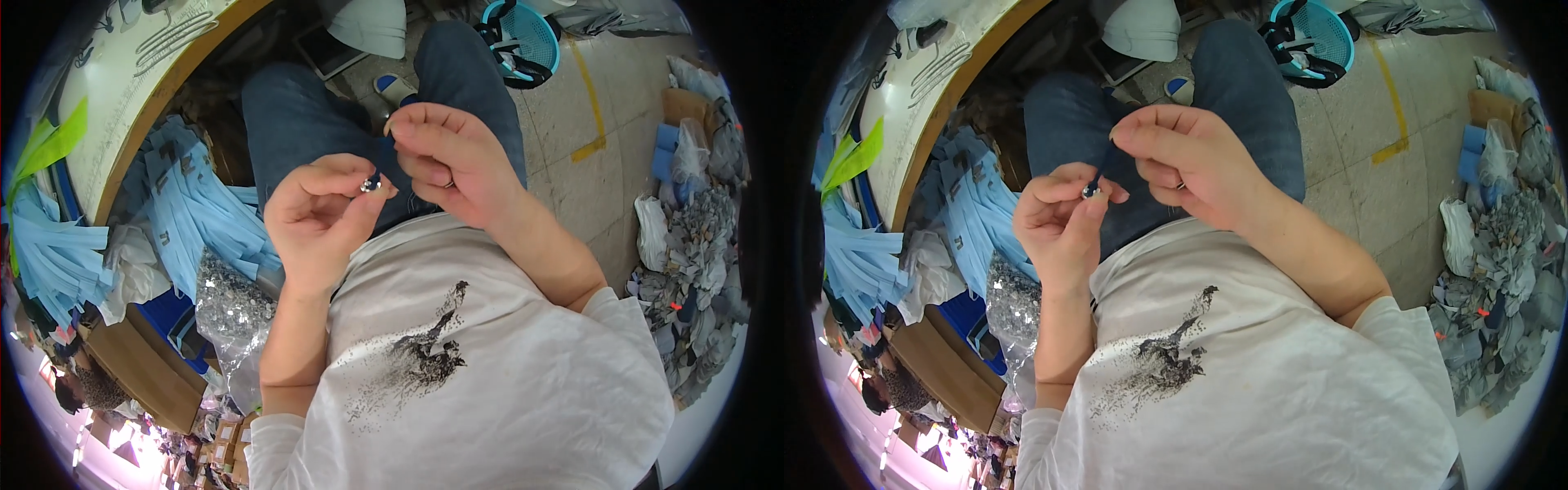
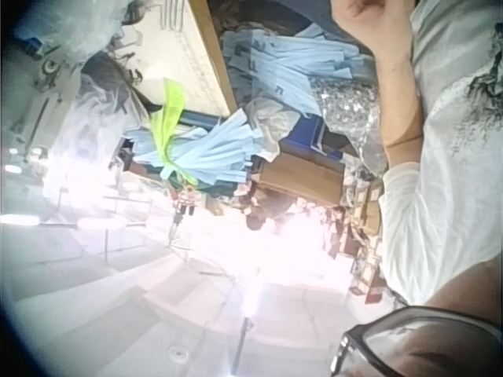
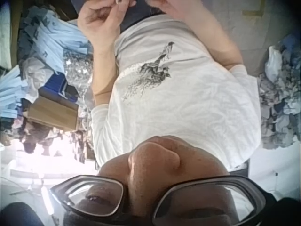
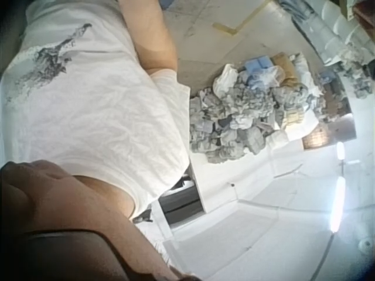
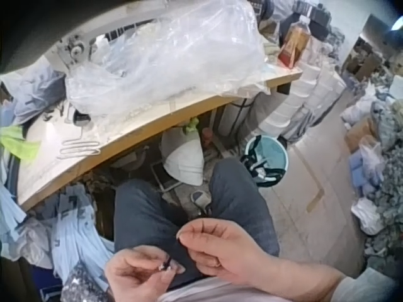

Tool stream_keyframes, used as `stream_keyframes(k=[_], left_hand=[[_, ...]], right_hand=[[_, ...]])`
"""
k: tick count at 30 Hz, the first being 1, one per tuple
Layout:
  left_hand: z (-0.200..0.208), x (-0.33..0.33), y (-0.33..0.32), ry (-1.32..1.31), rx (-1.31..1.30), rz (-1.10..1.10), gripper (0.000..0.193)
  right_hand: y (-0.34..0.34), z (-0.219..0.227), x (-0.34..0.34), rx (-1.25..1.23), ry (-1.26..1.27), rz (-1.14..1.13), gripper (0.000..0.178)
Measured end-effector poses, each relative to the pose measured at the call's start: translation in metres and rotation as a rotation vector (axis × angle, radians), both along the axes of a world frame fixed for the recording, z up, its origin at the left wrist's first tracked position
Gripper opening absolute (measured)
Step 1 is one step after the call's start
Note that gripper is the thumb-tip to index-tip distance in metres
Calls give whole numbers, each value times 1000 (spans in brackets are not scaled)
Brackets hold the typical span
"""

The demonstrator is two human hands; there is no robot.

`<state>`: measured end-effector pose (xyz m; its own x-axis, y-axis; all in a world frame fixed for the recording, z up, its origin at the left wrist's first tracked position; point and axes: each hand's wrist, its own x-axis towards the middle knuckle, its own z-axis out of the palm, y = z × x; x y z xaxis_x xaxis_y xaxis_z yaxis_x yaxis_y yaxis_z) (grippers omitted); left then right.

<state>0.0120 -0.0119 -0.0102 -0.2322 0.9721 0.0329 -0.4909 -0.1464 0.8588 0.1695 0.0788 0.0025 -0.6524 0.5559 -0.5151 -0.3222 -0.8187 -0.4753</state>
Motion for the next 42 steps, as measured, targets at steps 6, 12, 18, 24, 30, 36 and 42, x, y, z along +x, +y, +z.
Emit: stream_keyframes(k=[6,12,18,24,30,36,42], left_hand=[[-3,-3,4,-188,66,-87,26],[-7,-5,2,-280,65,-82,24],[4,-22,-1,-212,-27,18,22],[21,-49,1,90,2,169,16],[66,-166,97,943,-103,587,21],[63,-297,203,1295,-412,641,40],[54,-293,219,1562,-612,600,43]], right_hand=[[0,3,-5,-30,84,28,14],[-1,9,-11,18,-34,75,13],[62,96,-44,1030,-282,-125,16],[132,138,-73,877,-27,-325,22],[43,14,-31,5,26,165,19],[-6,-13,-19,-11,-78,275,21],[-13,-15,-3,58,-53,235,23]])
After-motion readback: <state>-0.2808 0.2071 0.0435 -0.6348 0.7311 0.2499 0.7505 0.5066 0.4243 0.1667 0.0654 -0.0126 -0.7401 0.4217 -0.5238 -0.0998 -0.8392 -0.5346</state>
